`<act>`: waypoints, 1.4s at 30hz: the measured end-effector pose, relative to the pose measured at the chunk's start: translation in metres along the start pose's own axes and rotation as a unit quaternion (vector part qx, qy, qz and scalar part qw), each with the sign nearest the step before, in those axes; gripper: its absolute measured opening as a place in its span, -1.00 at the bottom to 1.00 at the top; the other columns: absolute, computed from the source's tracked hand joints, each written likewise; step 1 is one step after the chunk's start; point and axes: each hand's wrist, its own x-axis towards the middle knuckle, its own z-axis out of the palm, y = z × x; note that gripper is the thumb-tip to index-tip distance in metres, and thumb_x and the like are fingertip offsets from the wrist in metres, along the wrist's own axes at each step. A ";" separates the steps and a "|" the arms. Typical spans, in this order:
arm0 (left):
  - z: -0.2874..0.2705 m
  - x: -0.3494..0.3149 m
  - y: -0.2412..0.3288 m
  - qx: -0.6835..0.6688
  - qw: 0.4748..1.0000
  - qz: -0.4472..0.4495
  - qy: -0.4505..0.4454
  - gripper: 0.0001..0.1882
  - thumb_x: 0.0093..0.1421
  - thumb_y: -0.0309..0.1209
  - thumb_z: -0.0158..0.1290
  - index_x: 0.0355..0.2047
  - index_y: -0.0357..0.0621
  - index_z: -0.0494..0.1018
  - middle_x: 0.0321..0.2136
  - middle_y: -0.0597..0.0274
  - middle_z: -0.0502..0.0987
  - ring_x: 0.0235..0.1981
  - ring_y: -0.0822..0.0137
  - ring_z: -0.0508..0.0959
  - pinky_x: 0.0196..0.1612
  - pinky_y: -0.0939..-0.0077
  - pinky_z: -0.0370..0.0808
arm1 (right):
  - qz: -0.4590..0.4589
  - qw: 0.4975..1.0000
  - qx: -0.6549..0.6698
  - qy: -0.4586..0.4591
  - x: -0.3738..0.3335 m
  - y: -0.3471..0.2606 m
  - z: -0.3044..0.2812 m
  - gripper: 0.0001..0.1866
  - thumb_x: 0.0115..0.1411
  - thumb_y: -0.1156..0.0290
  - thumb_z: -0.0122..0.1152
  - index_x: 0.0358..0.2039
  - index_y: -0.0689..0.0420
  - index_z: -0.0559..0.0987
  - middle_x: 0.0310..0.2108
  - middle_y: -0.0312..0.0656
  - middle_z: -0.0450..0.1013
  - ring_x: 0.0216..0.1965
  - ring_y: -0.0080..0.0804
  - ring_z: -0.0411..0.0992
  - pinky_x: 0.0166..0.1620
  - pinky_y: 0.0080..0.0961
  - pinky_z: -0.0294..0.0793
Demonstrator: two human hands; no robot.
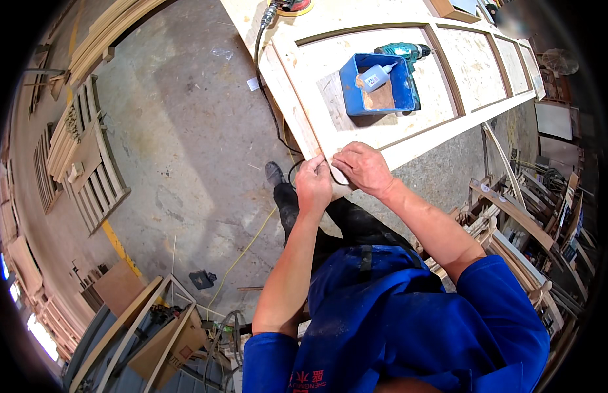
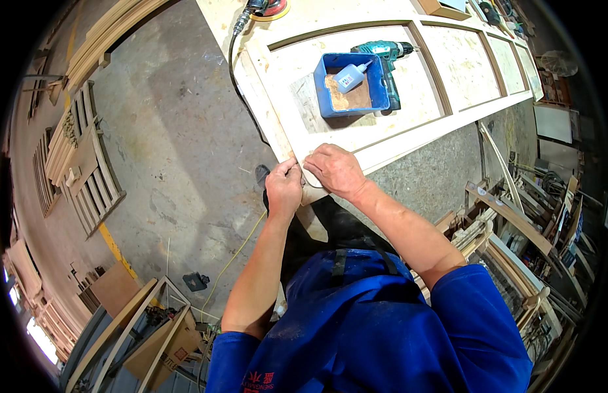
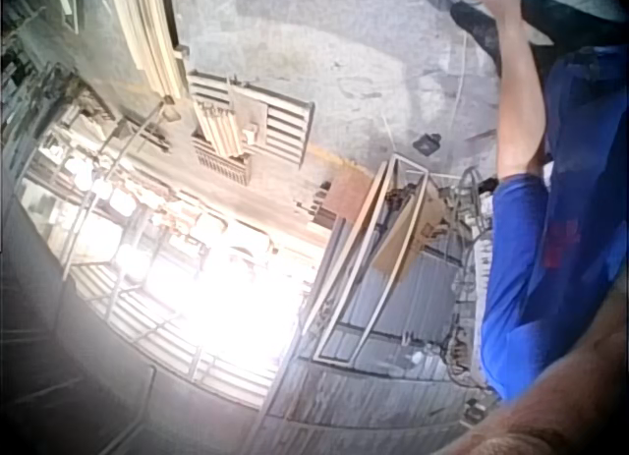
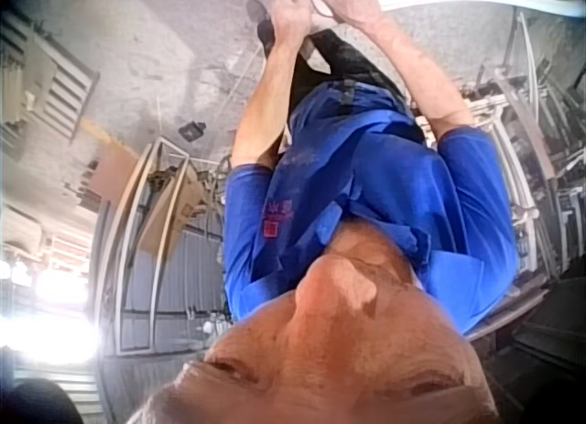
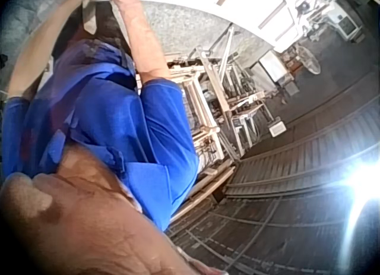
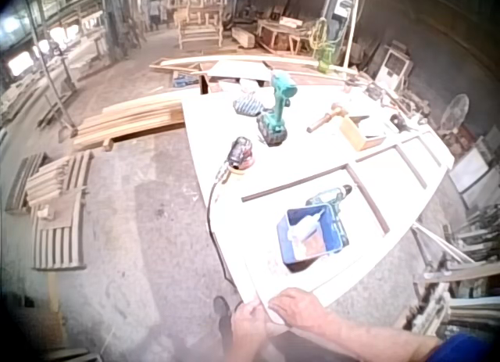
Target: The person sands the edges of a large wooden frame using a power sander, applies glue to joints, and uses a power drill to screw wooden panels onto the frame.
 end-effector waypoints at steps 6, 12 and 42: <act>-0.001 0.001 -0.001 -0.022 1.000 -0.001 0.000 -0.70 0.31 -0.46 0.06 -0.04 -0.41 0.58 -0.50 0.24 0.55 -0.52 0.49 0.49 -0.42 0.53 0.43 | 0.002 1.000 0.011 -0.006 0.002 0.002 -0.001 -0.89 0.16 0.37 0.32 -0.33 0.11 0.66 -0.38 -0.29 0.58 -0.24 -0.31 0.53 -0.20 -0.39 0.57; -0.001 0.003 0.015 -0.088 0.994 -0.067 0.007 -0.62 0.23 -0.37 0.19 -0.07 -0.50 0.58 -0.44 0.17 0.61 -0.48 0.51 0.52 -0.37 0.56 0.47 | 0.091 0.992 0.081 0.014 -0.007 0.000 -0.009 -0.84 0.14 0.46 0.34 -0.25 0.14 0.66 -0.32 -0.16 0.57 -0.25 -0.18 0.56 -0.20 -0.34 0.59; 0.003 0.013 0.037 -0.022 0.993 -0.120 0.006 -0.77 0.20 -0.45 0.26 -0.30 -0.46 0.55 -0.55 0.24 0.56 -0.61 0.52 0.48 -0.52 0.58 0.43 | 0.390 0.905 -0.036 0.166 0.047 0.154 -0.109 -0.46 0.18 0.31 0.31 0.16 0.21 0.51 -0.04 0.05 0.50 -0.02 -0.16 0.50 0.08 -0.31 0.49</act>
